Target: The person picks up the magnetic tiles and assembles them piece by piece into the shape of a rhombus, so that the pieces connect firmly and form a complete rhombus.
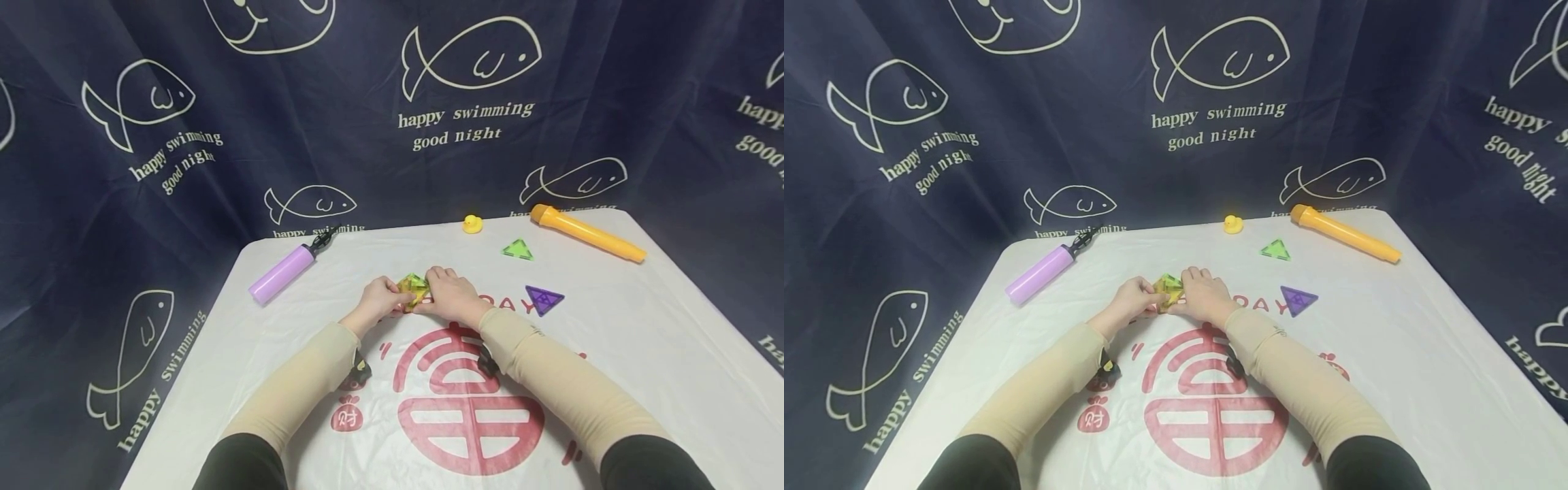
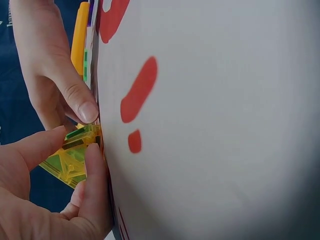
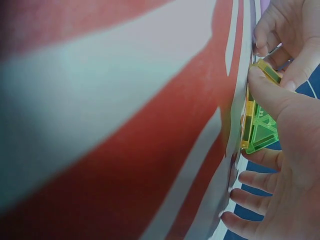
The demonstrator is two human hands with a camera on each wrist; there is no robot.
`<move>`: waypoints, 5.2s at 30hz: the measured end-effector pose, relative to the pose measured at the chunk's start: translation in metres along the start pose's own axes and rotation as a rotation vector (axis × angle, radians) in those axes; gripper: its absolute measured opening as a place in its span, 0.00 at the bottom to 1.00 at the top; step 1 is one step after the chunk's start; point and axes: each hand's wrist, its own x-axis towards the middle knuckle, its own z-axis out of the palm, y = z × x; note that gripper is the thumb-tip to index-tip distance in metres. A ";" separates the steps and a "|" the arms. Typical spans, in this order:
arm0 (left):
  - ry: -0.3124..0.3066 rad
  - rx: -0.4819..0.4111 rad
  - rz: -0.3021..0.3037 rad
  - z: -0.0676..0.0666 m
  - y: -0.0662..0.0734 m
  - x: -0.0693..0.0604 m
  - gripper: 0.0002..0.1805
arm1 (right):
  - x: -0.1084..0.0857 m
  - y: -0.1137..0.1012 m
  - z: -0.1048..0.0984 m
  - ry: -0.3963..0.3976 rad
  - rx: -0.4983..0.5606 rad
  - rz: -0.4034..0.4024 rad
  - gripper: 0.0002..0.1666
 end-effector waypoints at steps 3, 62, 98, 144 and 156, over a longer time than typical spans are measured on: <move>-0.007 0.023 0.008 -0.001 0.001 0.000 0.19 | -0.001 0.000 -0.001 -0.003 0.001 0.000 0.45; 0.069 0.508 0.288 -0.066 -0.028 -0.026 0.26 | -0.136 0.082 -0.047 -0.062 0.004 0.244 0.54; 0.043 0.534 0.267 -0.069 -0.024 -0.025 0.28 | -0.088 0.013 -0.014 -0.159 0.035 0.011 0.55; -0.485 1.193 0.926 0.042 0.033 -0.023 0.41 | -0.180 0.089 -0.055 -0.105 0.140 0.028 0.37; -0.531 1.132 0.828 0.049 0.034 -0.017 0.44 | -0.219 0.116 -0.053 -0.066 0.267 0.046 0.52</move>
